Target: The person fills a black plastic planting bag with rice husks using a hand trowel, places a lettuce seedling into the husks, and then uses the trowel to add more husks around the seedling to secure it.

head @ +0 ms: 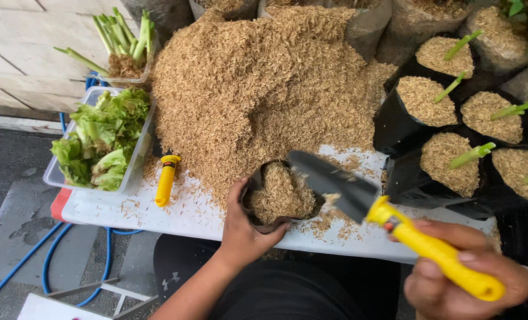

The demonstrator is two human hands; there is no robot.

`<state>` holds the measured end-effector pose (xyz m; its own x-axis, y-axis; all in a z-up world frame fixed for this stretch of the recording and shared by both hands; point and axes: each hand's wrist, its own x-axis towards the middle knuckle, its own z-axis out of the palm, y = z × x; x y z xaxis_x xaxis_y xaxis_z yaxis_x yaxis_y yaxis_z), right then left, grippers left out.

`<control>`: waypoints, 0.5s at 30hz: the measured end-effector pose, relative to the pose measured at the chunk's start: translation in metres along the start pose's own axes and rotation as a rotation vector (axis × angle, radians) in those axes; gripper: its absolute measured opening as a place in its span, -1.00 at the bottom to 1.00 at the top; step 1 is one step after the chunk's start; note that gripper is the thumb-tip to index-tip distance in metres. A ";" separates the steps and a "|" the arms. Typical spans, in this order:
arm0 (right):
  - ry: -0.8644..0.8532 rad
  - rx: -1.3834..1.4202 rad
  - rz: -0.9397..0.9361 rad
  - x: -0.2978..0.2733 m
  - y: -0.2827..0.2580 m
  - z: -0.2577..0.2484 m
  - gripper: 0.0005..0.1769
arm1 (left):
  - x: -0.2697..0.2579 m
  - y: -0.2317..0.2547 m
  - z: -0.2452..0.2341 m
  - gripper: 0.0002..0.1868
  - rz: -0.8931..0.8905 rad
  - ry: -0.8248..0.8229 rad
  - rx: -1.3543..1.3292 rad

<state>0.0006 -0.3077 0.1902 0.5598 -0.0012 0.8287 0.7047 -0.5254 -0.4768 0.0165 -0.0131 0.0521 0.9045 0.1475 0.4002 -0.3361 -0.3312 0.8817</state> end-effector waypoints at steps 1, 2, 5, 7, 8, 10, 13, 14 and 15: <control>0.002 -0.005 0.001 0.003 -0.002 0.005 -0.54 | -0.001 -0.002 0.000 0.29 0.001 -0.004 -0.003; 0.083 -0.020 0.018 0.005 -0.004 0.010 -0.59 | -0.002 -0.004 0.001 0.26 0.013 0.014 0.004; 0.171 -0.104 0.019 -0.007 0.012 0.012 -0.68 | -0.006 -0.009 0.003 0.22 0.015 0.035 -0.006; 0.178 -0.170 0.003 -0.033 0.038 0.004 -0.73 | -0.009 -0.013 0.005 0.21 0.005 0.038 -0.020; 0.058 -0.177 -0.021 -0.050 0.055 -0.003 -0.73 | -0.009 -0.014 0.006 0.21 -0.010 0.048 -0.024; -0.058 -0.190 -0.040 -0.070 0.074 -0.006 -0.71 | -0.010 -0.014 0.006 0.21 -0.023 0.051 -0.031; -0.265 -0.338 0.006 -0.076 0.079 0.010 -0.78 | -0.011 -0.011 0.005 0.19 -0.072 0.018 -0.058; -0.288 -0.377 -0.047 -0.076 0.083 0.016 -0.76 | -0.013 -0.012 0.007 0.18 -0.083 0.026 -0.131; -0.311 -0.416 -0.099 -0.076 0.086 0.022 -0.75 | -0.014 -0.013 0.008 0.18 -0.095 0.034 -0.203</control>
<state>0.0286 -0.3336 0.0799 0.6465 0.2850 0.7076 0.5637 -0.8035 -0.1914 0.0101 -0.0180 0.0326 0.9264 0.2011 0.3185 -0.2992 -0.1208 0.9465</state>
